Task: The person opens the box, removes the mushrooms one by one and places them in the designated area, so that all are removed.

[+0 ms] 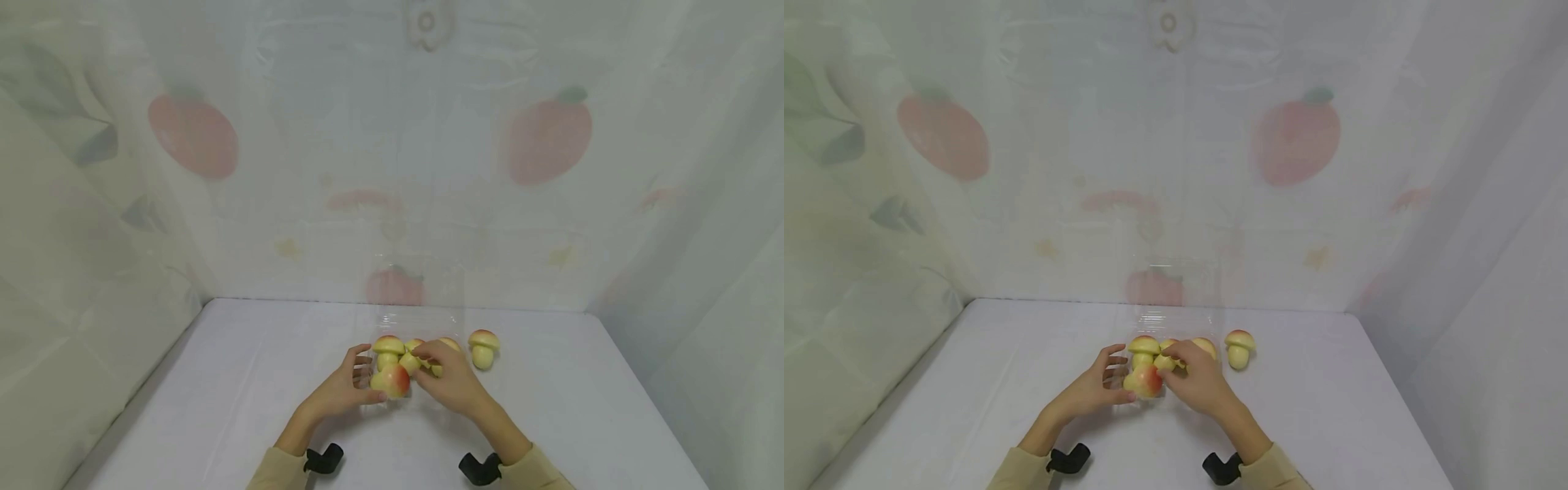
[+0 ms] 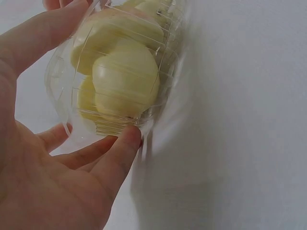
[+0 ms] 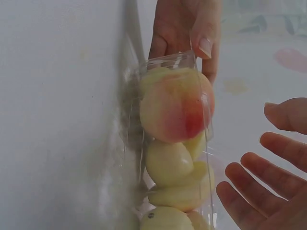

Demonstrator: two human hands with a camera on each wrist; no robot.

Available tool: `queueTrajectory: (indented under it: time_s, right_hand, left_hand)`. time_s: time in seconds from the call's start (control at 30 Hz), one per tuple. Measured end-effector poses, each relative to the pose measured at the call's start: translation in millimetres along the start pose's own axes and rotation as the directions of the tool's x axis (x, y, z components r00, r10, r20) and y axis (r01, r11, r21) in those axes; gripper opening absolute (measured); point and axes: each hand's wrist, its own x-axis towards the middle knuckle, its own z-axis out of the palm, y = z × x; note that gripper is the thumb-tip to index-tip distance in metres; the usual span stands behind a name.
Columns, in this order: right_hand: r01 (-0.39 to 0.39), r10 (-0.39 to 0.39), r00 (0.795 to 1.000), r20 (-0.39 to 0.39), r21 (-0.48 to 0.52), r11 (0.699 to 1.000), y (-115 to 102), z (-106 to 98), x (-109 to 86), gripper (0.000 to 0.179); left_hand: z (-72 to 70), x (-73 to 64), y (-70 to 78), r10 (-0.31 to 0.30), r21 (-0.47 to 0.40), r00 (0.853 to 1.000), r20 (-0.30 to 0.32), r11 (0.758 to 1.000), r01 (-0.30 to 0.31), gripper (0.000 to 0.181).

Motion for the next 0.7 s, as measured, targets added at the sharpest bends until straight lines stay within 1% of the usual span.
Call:
queueTrajectory:
  time_s: [0.2,0.4,0.63,0.7]
  right_hand:
    - [-0.071,0.071,0.997,0.031,0.02,0.997,1.2,10.2,1.4,0.027]
    - [-0.069,0.069,0.997,0.04,-0.002,0.998,1.0,18.3,3.4,0.027]
    - [-0.113,0.117,0.989,0.088,-0.045,0.993,3.1,25.3,4.8,0.03]
    - [-0.117,0.12,0.988,0.097,-0.035,0.992,4.3,27.5,5.3,0.03]
  left_hand:
    - [0.5,-0.4,0.8,0.003,0.004,1.0,-0.003,1.0,-0.003,0.106]
    - [0.2,-0.5,1.3,-0.003,0.009,1.0,-0.001,1.0,0.003,0.107]
    - [0.5,0.3,0.3,-0.002,0.009,1.0,0.01,1.0,0.002,0.109]
    - [0.7,0.2,0.8,0.0,0.006,1.0,0.012,1.0,0.0,0.109]
